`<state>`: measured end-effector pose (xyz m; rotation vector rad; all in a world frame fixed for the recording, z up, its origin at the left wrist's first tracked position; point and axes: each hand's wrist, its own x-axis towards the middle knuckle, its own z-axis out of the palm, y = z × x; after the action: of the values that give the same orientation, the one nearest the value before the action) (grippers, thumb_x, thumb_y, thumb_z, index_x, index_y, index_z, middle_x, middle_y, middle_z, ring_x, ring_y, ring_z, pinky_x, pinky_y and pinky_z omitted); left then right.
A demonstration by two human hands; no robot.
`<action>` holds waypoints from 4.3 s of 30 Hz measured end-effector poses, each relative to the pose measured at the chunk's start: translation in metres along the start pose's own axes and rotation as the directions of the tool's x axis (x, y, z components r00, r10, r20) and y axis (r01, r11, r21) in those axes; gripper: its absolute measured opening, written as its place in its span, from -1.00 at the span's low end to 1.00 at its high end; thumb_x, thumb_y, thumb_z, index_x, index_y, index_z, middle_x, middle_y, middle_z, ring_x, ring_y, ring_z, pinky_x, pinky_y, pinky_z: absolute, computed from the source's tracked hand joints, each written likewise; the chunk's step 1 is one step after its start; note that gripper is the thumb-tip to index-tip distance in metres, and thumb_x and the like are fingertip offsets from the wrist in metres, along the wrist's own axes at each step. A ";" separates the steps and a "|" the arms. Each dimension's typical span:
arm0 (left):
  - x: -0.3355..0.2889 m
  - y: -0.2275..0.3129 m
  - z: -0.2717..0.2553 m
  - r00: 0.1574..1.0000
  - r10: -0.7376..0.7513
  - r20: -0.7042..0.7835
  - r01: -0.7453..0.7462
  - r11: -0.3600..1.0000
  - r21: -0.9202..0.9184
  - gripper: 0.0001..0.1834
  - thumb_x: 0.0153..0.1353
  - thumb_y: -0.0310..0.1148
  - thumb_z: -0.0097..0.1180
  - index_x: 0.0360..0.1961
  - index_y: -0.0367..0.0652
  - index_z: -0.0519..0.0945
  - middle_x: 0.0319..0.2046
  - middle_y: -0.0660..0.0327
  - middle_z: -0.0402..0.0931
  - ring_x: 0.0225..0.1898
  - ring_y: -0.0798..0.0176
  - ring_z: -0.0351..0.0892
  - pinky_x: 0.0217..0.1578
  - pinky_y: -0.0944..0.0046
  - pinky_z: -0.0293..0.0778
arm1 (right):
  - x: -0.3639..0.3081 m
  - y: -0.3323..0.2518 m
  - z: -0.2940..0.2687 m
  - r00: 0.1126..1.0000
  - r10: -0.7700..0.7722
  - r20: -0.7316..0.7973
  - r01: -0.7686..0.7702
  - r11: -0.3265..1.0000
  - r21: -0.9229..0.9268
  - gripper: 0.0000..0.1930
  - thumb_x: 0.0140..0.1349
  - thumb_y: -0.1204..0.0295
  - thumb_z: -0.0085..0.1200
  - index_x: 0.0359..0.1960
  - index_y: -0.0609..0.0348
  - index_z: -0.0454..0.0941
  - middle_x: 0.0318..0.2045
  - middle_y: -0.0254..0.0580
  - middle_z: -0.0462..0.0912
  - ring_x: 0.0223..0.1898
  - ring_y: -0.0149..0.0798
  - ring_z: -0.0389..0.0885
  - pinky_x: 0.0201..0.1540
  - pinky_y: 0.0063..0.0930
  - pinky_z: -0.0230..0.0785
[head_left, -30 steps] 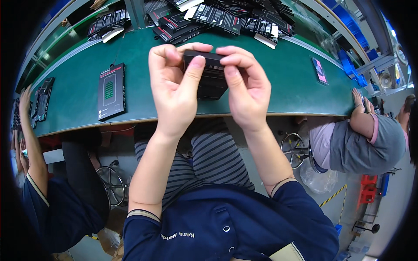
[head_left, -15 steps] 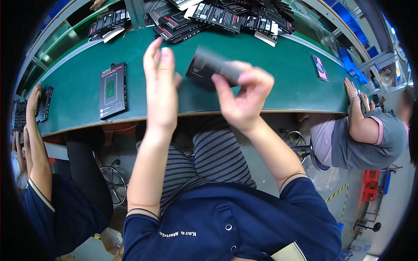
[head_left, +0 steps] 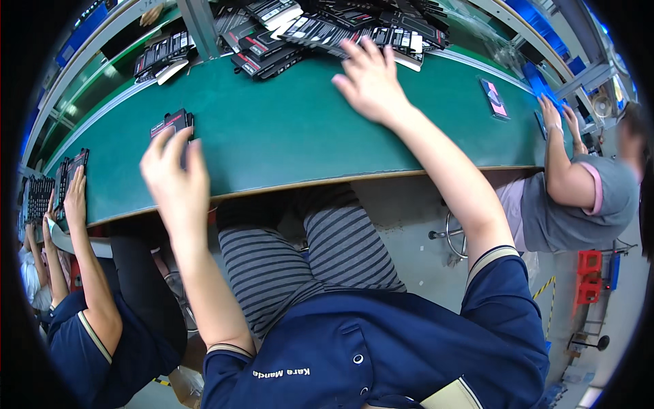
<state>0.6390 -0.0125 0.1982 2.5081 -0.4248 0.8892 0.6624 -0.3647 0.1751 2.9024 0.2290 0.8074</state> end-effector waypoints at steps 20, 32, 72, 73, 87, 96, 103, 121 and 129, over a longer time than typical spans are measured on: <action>-0.018 0.097 0.040 0.913 0.292 0.286 -0.188 0.922 -0.339 -0.56 0.02 -0.23 0.39 -0.18 -0.22 0.47 0.12 -0.12 0.43 0.23 -0.18 0.35 0.25 -0.01 0.27 | -0.125 0.068 -0.064 0.895 0.440 -0.070 -0.443 0.895 -0.053 -0.69 0.18 0.20 0.21 -0.27 0.23 0.57 -0.16 0.06 0.63 -0.09 0.14 0.55 0.11 -0.05 0.35; 0.004 0.081 0.031 0.755 0.458 0.470 -0.214 0.849 -0.484 -0.19 -0.28 -0.13 0.50 0.06 -0.28 0.53 0.03 0.03 0.50 0.12 -0.02 0.44 0.15 0.06 0.36 | -0.090 -0.024 -0.087 0.949 -0.145 0.280 -0.128 0.636 0.761 -0.64 -0.14 0.42 0.27 -0.23 0.15 0.54 0.25 0.03 0.47 0.31 0.04 0.37 0.46 -0.07 -0.09; -0.004 0.060 -0.008 0.897 -0.228 0.380 0.429 0.232 -0.873 -0.25 0.26 -0.65 0.10 0.44 -0.30 0.09 0.23 -0.01 0.36 0.22 0.22 0.40 0.17 0.24 0.37 | -0.059 -0.139 -0.065 0.885 -0.158 -0.439 0.445 0.565 0.695 -0.75 -0.04 0.35 0.37 -0.56 0.12 0.49 -0.01 -0.18 0.66 0.13 -0.04 0.56 0.25 0.00 0.32; 0.000 0.040 -0.010 0.936 -0.277 0.218 0.319 0.404 -0.857 -0.30 0.27 -0.65 0.11 0.42 -0.33 0.16 0.22 -0.04 0.38 0.18 0.20 0.44 0.12 0.25 0.42 | -0.056 -0.133 -0.064 0.902 -0.142 -0.408 0.404 0.611 0.681 -0.76 0.01 0.36 0.36 -0.56 0.15 0.51 -0.08 -0.11 0.67 0.13 -0.01 0.54 0.21 -0.01 0.35; -0.017 -0.058 -0.003 0.970 0.243 0.002 -0.231 0.920 0.316 -0.77 0.16 -0.37 0.20 -0.13 0.00 0.69 0.11 0.09 0.55 0.17 -0.05 0.46 0.17 -0.01 0.30 | -0.057 -0.123 -0.053 0.989 0.008 -0.150 0.116 0.592 0.798 -0.87 0.10 0.42 0.25 -0.46 0.20 0.58 -0.28 -0.09 0.70 -0.12 -0.04 0.64 -0.04 -0.22 0.48; 0.004 -0.193 -0.015 0.975 -0.206 0.084 0.163 0.919 0.360 -0.53 0.39 -0.15 -0.07 0.20 -0.17 0.51 0.18 -0.14 0.46 0.26 -0.18 0.38 0.30 -0.01 0.21 | -0.054 -0.128 -0.061 0.990 -0.010 -0.142 0.116 0.631 0.767 -0.85 0.07 0.52 0.27 -0.33 0.26 0.58 -0.25 -0.04 0.68 -0.07 0.00 0.64 0.01 -0.25 0.47; -0.084 -0.175 -0.036 0.954 -0.252 -0.163 0.290 0.911 0.293 -0.33 0.35 -0.12 0.05 0.43 -0.07 0.23 0.40 -0.35 -0.01 0.39 -0.42 0.02 0.37 -0.25 -0.02 | -0.054 -0.131 -0.067 0.994 -0.004 -0.107 0.082 0.671 0.737 -0.84 0.12 0.53 0.24 -0.27 0.28 0.59 -0.19 -0.03 0.68 -0.05 -0.03 0.63 0.05 -0.25 0.44; -0.660 -0.151 -0.262 -0.386 -0.645 -0.660 0.726 -0.654 0.215 -0.22 0.27 0.14 -0.03 0.27 -0.31 0.34 0.11 -0.23 0.48 0.12 -0.23 0.50 0.17 -0.13 0.39 | -0.056 -0.127 -0.055 0.995 -0.095 -0.020 0.094 0.899 0.429 -0.69 0.34 0.31 0.08 0.04 0.15 0.56 0.16 -0.07 0.55 0.25 -0.02 0.45 0.32 -0.16 0.23; -0.625 -0.117 -0.144 -0.499 -0.720 -0.481 0.811 -0.584 0.032 -0.33 0.29 -0.03 -0.02 0.31 -0.26 0.31 0.08 -0.17 0.51 0.08 -0.17 0.54 0.16 -0.13 0.43 | -0.057 -0.122 -0.053 0.996 -0.089 -0.010 0.084 0.885 0.457 -0.69 0.33 0.33 0.08 0.05 0.17 0.56 0.17 -0.05 0.54 0.25 0.01 0.45 0.32 -0.16 0.23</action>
<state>0.1480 0.2444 -0.1451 1.5653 2.2781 0.2199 0.5728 -0.2514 0.1724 3.2966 0.6238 0.8146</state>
